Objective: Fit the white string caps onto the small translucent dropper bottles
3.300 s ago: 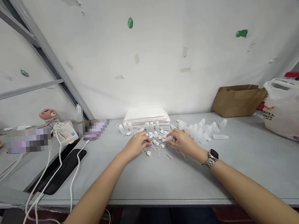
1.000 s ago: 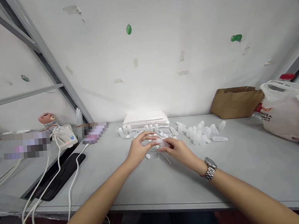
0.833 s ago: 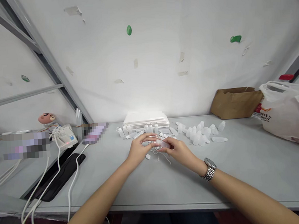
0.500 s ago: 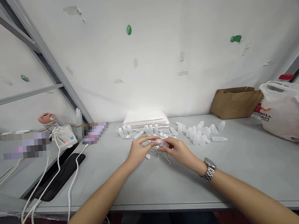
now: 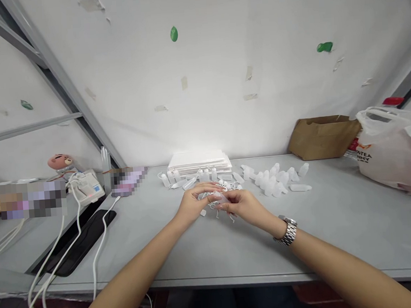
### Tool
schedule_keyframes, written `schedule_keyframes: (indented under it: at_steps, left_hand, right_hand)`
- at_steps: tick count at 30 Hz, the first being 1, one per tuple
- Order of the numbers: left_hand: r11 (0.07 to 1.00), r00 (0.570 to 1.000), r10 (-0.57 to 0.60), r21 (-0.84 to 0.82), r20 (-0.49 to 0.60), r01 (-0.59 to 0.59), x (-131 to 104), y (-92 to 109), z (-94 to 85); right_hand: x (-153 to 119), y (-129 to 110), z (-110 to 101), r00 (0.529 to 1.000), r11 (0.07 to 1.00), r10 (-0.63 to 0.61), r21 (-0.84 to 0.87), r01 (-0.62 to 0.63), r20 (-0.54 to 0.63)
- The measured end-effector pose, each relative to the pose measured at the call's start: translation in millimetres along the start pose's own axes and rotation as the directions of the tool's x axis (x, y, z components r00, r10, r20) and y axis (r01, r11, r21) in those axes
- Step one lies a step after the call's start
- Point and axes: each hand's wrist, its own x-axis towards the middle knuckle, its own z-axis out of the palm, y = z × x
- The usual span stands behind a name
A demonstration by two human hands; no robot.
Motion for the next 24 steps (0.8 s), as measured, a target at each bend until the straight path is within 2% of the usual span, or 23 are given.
schedule_keyframes:
  at_steps: [3, 7, 11, 16, 20, 24]
  left_hand:
    - [0.999, 1.000, -0.021, -0.031, 0.021, 0.021, 0.3, -1.1, -0.3]
    - [0.998, 0.995, -0.059, -0.031, 0.074, 0.061, 0.1, 0.5, -0.4]
    - [0.993, 0.997, -0.075, -0.091, 0.031, 0.077, -0.3, 3.9, 1.0]
    - [0.986, 0.996, -0.085, -0.142, 0.000, 0.084, -1.0, 2.8, 2.2]
    - [0.990, 0.995, -0.094, -0.102, 0.015, 0.095, -0.3, -0.1, 1.8]
    - [0.999, 0.998, -0.033, -0.022, 0.046, 0.034, 0.7, -2.1, 0.9]
  right_hand:
    - [0.7, -1.6, -1.2, 0.999, 0.997, 0.038, 0.067, -0.040, 0.038]
    - [2.4, -1.7, -3.0, 1.000, 0.998, 0.007, 0.069, -0.007, 0.009]
    - [2.5, -2.7, -3.3, 0.998, 1.000, -0.025, 0.014, 0.026, -0.064]
    - [1.4, -2.3, -1.1, 0.997, 0.999, -0.030, -0.016, 0.029, -0.071]
    - [1.4, -0.9, 0.4, 0.997, 0.999, -0.030, -0.011, 0.030, -0.066]
    - [1.2, 0.0, 0.3, 0.999, 1.000, -0.018, -0.012, 0.017, -0.050]
